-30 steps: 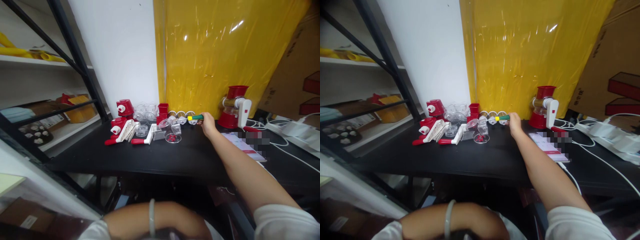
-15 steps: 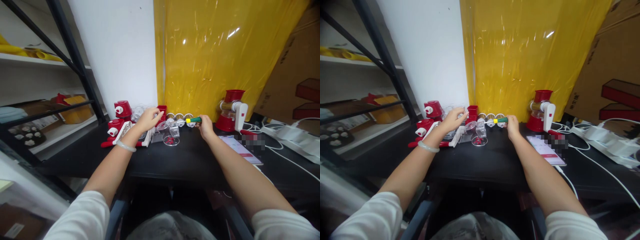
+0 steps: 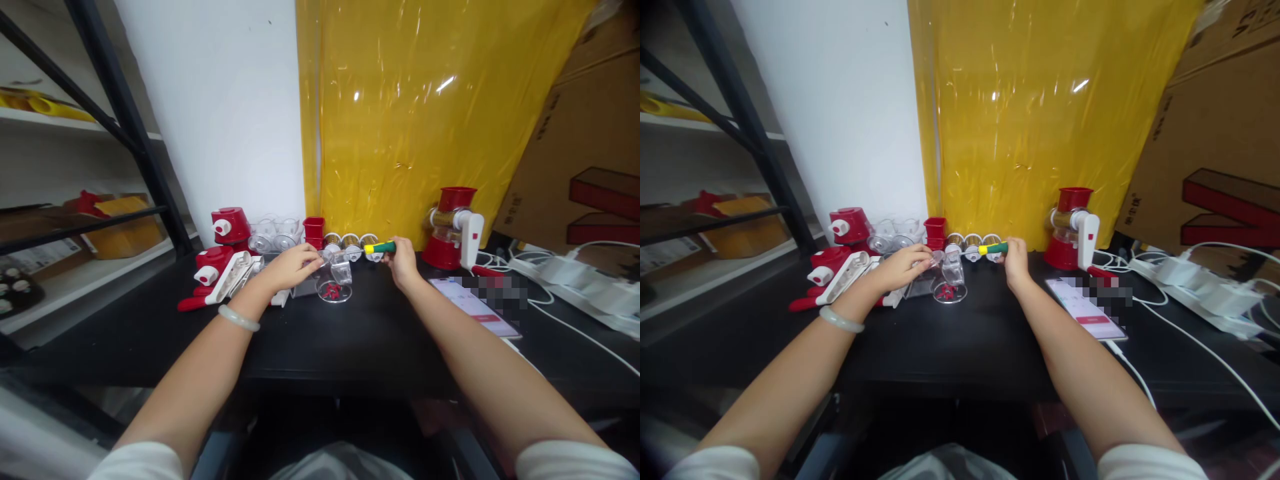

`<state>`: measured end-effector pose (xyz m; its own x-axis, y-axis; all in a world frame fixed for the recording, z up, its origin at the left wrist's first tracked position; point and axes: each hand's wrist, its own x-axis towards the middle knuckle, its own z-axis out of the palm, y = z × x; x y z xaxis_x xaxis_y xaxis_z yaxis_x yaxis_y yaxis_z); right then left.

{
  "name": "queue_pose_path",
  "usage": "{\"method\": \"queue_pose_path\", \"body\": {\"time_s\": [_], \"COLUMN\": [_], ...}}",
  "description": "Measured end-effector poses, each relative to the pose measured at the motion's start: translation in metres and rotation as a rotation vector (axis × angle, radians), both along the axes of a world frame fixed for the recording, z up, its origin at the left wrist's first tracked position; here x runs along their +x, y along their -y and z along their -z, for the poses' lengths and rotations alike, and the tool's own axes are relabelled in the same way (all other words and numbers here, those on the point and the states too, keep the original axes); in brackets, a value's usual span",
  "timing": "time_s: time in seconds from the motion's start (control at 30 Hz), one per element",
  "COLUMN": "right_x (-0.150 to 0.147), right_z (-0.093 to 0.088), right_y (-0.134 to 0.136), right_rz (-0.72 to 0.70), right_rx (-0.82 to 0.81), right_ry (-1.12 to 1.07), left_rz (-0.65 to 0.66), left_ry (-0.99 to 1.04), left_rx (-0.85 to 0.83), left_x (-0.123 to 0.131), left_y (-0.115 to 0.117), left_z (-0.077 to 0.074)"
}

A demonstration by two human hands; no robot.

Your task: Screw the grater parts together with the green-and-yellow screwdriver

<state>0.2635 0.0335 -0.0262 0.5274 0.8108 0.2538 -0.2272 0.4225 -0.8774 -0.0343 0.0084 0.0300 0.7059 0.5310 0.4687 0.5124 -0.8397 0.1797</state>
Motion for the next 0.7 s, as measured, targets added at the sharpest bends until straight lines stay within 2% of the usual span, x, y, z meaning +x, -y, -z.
{"method": "queue_pose_path", "body": {"time_s": [0.23, 0.4, 0.7], "right_x": [0.000, 0.002, 0.000], "right_z": [0.005, 0.006, -0.001], "right_y": [0.002, 0.002, 0.004], "right_rz": [0.053, 0.068, -0.003], "right_rx": [0.037, 0.043, -0.035], "right_ry": [0.090, 0.166, -0.017], "left_rz": [-0.037, -0.040, -0.097], "left_ry": [-0.032, 0.040, 0.052], "left_rx": [-0.037, -0.083, -0.056], "left_x": [0.008, 0.012, 0.017], "left_y": [0.008, 0.008, 0.012], "left_z": [0.005, 0.010, 0.012]}}
